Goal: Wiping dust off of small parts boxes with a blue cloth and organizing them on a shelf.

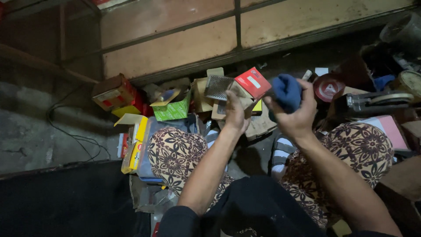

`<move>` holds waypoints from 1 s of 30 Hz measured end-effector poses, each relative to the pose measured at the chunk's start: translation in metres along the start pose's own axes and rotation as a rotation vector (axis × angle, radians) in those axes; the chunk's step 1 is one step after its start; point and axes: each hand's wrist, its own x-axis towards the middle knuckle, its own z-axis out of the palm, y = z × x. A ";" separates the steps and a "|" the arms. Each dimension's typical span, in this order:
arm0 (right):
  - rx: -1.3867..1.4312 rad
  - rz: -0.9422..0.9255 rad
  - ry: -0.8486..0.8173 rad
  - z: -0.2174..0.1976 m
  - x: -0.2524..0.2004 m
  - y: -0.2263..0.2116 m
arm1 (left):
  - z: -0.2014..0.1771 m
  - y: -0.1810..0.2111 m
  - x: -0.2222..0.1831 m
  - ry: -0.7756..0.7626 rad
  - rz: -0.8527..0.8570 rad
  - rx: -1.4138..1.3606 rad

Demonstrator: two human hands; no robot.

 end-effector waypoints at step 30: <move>0.023 0.268 -0.222 -0.001 0.002 -0.005 | 0.011 0.002 -0.009 -0.117 0.035 -0.064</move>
